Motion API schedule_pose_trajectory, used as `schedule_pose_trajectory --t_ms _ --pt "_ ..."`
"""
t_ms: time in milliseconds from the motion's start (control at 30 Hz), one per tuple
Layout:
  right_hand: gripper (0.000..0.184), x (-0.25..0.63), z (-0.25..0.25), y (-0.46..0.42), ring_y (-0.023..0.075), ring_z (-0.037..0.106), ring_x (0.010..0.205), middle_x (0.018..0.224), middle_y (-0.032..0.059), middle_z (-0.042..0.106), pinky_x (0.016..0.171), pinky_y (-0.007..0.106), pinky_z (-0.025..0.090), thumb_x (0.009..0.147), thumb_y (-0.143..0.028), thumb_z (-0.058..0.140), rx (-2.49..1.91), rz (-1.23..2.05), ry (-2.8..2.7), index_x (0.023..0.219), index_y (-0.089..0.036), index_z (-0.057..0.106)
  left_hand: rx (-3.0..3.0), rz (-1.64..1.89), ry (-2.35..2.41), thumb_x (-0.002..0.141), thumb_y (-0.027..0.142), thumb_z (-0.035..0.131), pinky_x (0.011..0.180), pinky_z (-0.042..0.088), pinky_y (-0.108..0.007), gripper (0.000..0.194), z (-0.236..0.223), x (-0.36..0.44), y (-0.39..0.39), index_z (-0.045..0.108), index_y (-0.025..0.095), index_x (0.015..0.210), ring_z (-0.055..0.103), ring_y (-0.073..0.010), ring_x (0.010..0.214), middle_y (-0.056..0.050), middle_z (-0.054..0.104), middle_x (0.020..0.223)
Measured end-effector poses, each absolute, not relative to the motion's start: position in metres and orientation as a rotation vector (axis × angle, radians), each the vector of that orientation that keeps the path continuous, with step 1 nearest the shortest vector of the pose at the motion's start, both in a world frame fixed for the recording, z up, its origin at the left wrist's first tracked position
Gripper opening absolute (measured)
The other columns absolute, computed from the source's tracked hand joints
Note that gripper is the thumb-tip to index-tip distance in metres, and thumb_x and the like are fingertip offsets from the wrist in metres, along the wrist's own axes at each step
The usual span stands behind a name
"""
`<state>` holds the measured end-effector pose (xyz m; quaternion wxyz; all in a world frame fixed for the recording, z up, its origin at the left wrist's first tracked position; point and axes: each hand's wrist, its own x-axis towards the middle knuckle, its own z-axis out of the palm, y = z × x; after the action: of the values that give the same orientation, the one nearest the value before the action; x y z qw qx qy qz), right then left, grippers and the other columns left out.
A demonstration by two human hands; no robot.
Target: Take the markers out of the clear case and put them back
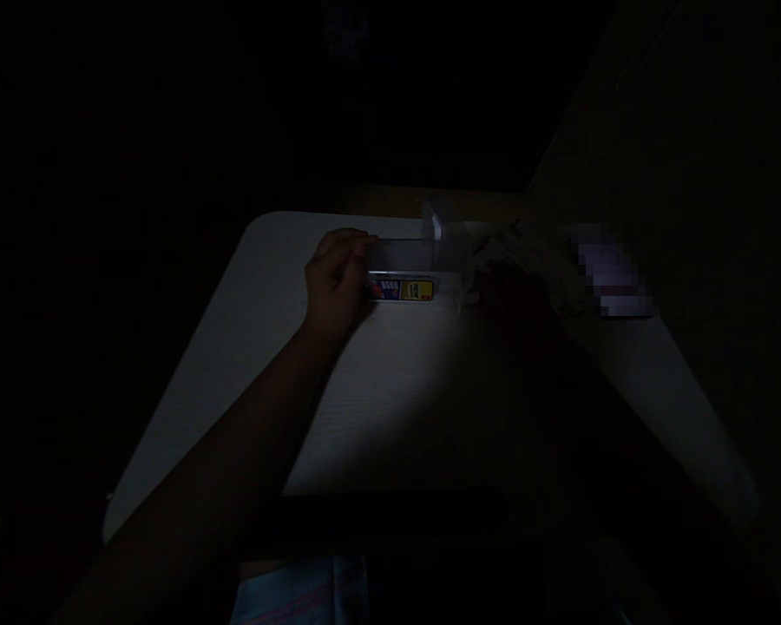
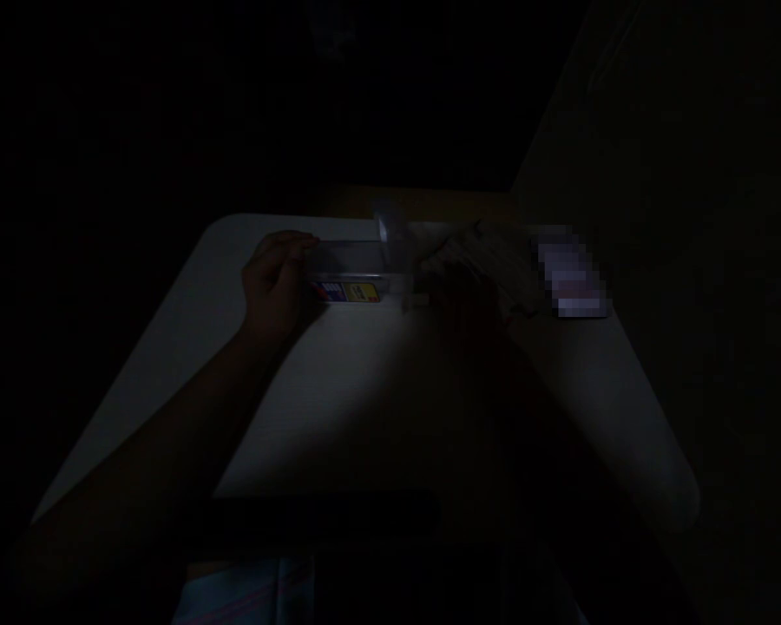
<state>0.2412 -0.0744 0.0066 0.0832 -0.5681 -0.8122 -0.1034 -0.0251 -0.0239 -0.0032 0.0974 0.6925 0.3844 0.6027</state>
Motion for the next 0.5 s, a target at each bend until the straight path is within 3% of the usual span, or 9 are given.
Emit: schedule_pose_trajectory --t_ms 133,300,500 --pt "0.044 0.241 0.012 -0.074 0.0317 0.042 0.13 0.143 0.0162 0.046 0.099 0.053 0.035 0.094 -0.026 0.033 -1.735 -0.243 -2.402 0.134 -0.019 0.05 2.044 1.792 1.134 0.091 0.047 0.046 0.091 0.049 -0.033 0.031 -0.003 -0.025 -0.024 0.068 0.025 0.094 0.061 -0.0154 0.099 -0.002 0.064 0.098" --pt "0.044 0.232 0.017 -0.077 0.0287 0.039 0.133 0.144 0.0145 0.046 0.106 0.052 0.026 0.093 -0.025 0.035 -1.626 -0.191 -2.398 0.134 -0.019 0.05 2.06 1.808 1.104 0.092 0.043 0.047 0.089 0.049 -0.033 0.03 -0.005 -0.026 -0.022 0.07 0.023 0.094 0.061 -0.0164 0.099 -0.004 0.065 0.097" --pt "0.037 0.223 0.021 -0.076 0.0267 0.053 0.116 0.127 0.0153 0.059 0.094 0.042 0.036 0.09 -0.024 0.039 -1.483 -0.106 -2.536 0.117 -0.014 0.063 2.077 1.792 1.13 0.093 0.042 0.045 0.09 0.049 -0.032 0.029 -0.005 -0.027 -0.022 0.069 0.026 0.096 0.061 -0.0149 0.098 -0.002 0.064 0.098"
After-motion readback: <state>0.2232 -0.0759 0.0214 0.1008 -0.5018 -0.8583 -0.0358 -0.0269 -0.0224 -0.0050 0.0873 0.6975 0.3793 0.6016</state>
